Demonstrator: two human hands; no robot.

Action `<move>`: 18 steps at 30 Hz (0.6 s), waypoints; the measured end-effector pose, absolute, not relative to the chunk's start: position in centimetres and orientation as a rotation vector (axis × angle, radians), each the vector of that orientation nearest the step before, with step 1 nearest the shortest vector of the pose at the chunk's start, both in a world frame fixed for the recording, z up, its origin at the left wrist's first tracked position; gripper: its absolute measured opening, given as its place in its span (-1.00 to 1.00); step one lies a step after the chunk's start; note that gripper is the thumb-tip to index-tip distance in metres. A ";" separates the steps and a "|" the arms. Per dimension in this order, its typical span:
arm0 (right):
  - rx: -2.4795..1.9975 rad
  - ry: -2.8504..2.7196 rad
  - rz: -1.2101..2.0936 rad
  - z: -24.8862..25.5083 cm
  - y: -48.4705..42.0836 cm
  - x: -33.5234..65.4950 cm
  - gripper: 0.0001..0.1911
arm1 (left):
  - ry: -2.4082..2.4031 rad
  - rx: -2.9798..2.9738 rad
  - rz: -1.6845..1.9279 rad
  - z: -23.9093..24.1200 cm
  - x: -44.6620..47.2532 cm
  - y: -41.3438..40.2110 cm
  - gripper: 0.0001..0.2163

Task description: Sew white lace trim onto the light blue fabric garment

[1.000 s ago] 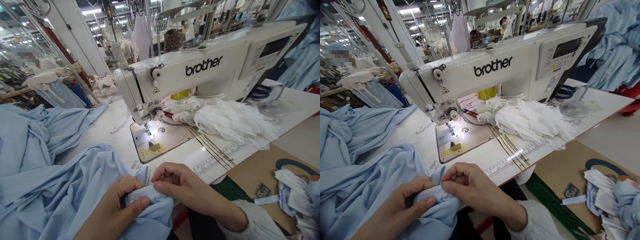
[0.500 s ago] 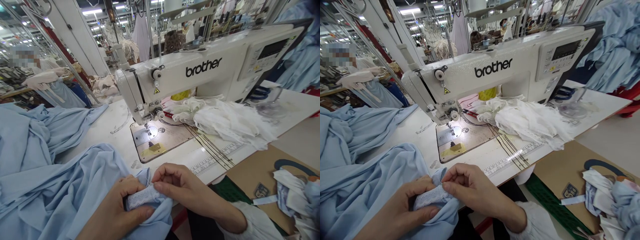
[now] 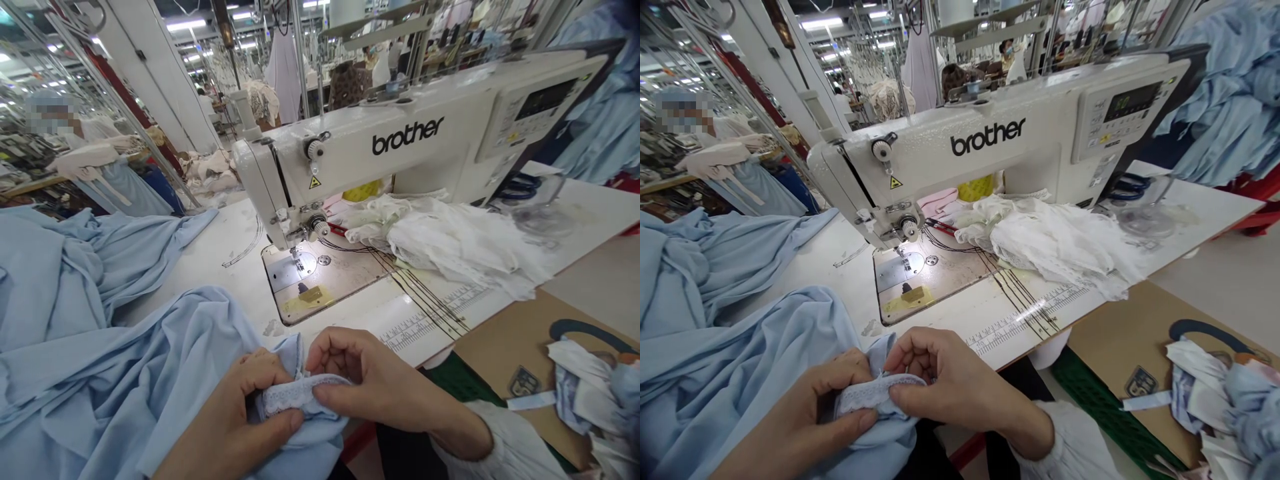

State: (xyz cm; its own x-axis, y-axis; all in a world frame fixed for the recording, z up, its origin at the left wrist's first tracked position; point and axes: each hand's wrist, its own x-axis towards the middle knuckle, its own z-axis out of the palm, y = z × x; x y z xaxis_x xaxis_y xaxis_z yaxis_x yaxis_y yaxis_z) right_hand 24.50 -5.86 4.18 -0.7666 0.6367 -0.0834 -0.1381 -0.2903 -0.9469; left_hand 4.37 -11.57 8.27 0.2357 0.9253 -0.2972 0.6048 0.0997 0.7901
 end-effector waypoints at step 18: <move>-0.596 -1.374 2.114 4.0 -6.1 24.5 -0.74 | 1.417 1.541 0.558 7.6 4.1 -12.0 -0.79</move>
State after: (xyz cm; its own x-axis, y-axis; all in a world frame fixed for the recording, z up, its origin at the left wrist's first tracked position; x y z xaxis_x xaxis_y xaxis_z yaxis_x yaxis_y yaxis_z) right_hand 24.46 -6.10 3.97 -0.7540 0.6532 -0.0700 -0.2014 -0.3313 -0.9218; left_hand 4.07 -11.95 7.63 0.2289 0.9393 -0.2555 0.5131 0.1066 0.8517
